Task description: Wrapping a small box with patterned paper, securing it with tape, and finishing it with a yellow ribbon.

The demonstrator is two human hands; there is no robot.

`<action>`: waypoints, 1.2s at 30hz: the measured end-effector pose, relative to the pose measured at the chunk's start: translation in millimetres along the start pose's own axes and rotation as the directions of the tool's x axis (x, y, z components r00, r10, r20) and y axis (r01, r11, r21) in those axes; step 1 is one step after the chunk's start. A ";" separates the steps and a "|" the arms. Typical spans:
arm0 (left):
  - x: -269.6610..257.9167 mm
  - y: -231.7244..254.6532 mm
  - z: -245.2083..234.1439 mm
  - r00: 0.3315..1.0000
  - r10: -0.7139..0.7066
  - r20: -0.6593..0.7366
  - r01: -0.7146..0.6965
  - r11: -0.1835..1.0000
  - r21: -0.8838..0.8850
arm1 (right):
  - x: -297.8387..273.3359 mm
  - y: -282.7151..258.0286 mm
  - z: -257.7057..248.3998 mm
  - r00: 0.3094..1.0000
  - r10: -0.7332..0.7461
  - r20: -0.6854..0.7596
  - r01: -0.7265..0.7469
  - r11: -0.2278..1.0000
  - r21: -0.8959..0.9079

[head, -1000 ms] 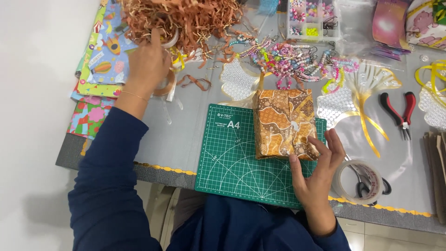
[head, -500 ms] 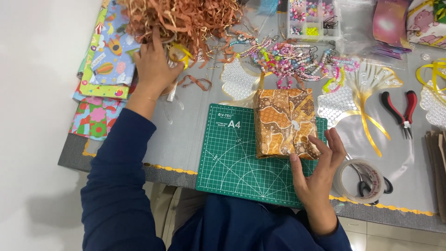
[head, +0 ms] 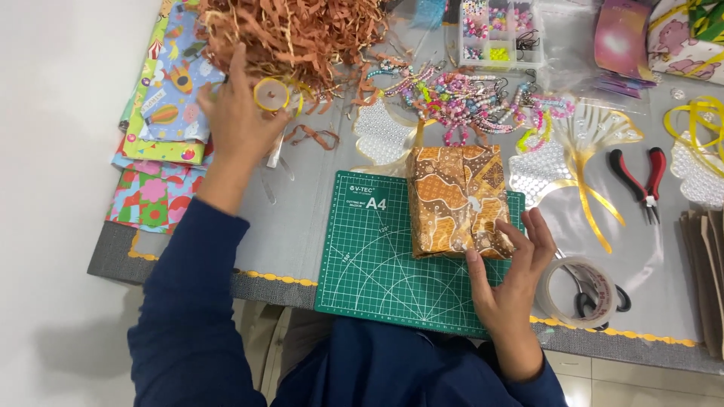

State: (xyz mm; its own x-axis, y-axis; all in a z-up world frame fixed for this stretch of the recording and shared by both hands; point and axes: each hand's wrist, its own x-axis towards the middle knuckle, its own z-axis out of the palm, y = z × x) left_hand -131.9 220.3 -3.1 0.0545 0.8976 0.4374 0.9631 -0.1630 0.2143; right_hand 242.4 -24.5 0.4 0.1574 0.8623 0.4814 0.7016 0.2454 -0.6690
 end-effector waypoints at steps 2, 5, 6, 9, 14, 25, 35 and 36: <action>-16.0 6.6 -32.5 0.995 0.083 -0.055 -0.086 0.994 -0.068 | 0.8 -0.4 -0.5 1.000 -0.001 0.006 0.001 1.000 -0.014; -40.8 20.1 -72.3 0.972 0.202 -0.120 -0.217 0.968 -0.128 | 1.0 -1.4 -0.3 1.000 -0.021 0.006 0.021 1.000 -0.014; -49.8 24.6 -78.1 0.973 0.198 -0.119 -0.212 0.969 -0.125 | 1.3 -3.0 0.0 1.000 -0.023 0.010 0.023 1.000 -0.010; -75.5 40.3 -94.0 0.950 0.247 -0.192 -0.290 0.925 -0.247 | 1.0 -6.4 0.8 0.999 -0.040 0.002 0.040 0.999 -0.029; -101.6 67.1 -97.1 0.939 0.164 -0.303 -0.331 0.670 -0.665 | -5.4 7.3 9.5 0.993 -0.090 -0.078 0.084 0.994 -0.075; -153.8 94.7 -85.5 0.924 0.319 -0.213 -0.383 0.792 -0.475 | -18.1 -17.8 23.5 0.838 -0.531 -0.128 0.523 0.848 -0.090; -184.0 144.4 -115.4 0.757 0.599 -0.261 -0.603 0.485 -0.633 | -8.2 -61.4 22.0 0.832 -0.476 0.286 0.286 0.808 0.515; -180.9 143.3 -115.5 0.756 0.600 -0.262 -0.603 0.483 -0.634 | -10.7 -60.7 19.0 0.832 -0.475 0.286 0.285 0.809 0.513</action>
State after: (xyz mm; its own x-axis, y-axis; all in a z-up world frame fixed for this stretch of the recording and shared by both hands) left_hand -34.2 -12.7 49.4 0.5499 0.4736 0.6880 0.2654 -0.8801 0.3938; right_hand 185.0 -40.3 25.0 -0.4007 0.7278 0.5566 0.2559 0.6722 -0.6947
